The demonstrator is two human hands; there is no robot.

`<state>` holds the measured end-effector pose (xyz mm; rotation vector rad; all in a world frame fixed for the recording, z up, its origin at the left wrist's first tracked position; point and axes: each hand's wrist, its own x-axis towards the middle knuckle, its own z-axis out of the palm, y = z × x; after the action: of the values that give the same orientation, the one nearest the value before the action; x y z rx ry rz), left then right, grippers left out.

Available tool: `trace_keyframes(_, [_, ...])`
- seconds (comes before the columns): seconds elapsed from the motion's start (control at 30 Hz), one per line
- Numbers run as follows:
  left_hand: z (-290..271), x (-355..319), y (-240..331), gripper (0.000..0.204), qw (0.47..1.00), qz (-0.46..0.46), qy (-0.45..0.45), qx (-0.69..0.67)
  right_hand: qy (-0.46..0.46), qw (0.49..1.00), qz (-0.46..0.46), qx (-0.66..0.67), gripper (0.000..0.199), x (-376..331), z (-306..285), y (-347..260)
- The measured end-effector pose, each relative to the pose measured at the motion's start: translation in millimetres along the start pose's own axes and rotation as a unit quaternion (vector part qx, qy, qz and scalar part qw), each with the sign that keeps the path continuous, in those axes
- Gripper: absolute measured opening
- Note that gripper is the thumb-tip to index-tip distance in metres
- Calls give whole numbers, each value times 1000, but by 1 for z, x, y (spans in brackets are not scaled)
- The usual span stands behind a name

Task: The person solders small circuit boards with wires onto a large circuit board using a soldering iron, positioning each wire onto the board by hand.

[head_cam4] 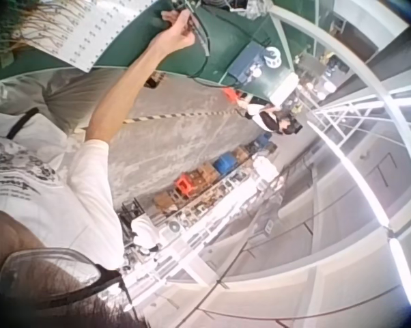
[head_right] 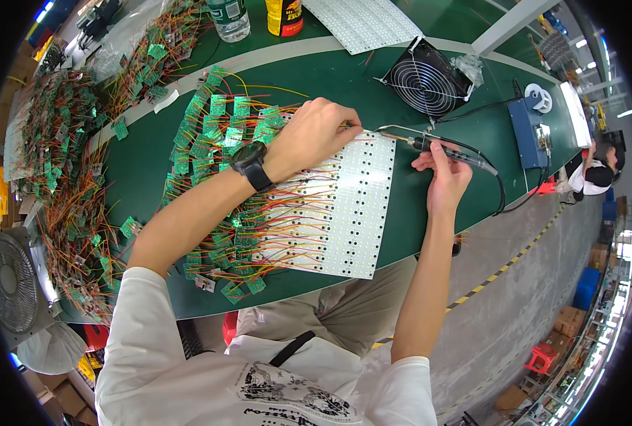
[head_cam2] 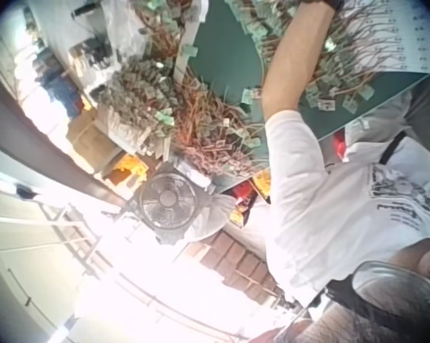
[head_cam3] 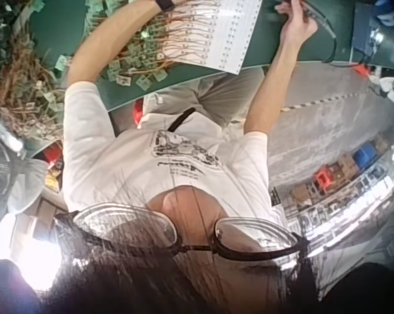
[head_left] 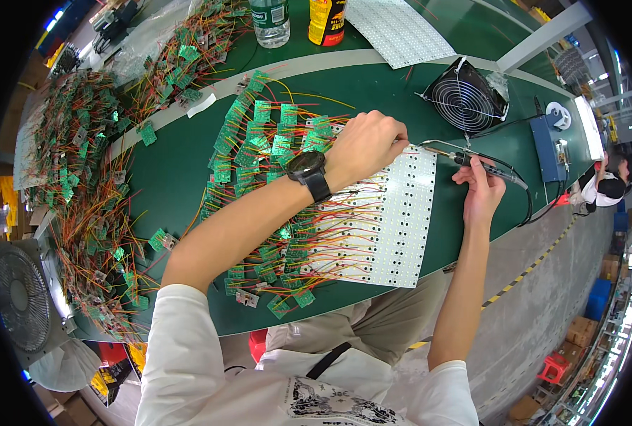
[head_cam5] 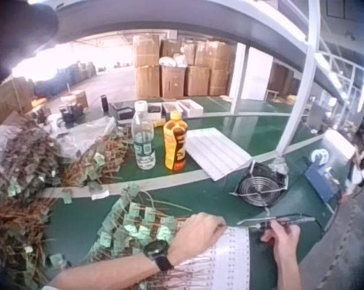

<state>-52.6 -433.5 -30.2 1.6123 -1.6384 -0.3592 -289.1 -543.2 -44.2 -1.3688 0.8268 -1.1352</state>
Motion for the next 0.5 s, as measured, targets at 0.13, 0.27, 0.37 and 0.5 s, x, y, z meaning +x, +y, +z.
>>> trace_keyframes(0.13, [0, -1, 0, 17, 1000, 8, 3, 7, 2, 1000, 1, -4, 22, 0, 1, 0])
trace_keyframes(0.27, [0, 0, -1, 16, 1000, 16, 3, 13, 0, 1000, 1, -4, 23, 1, 1, 0])
trace_keyframes(0.37, [1, 1, -1, 15, 1000, 10, -1, 14, -1, 1000, 0, -6, 23, 1, 0, 1])
trace_keyframes(0.5, [2, 1, 0, 15, 1000, 12, 1, 21, 1, 1000, -8, -18, 23, 1, 1, 1])
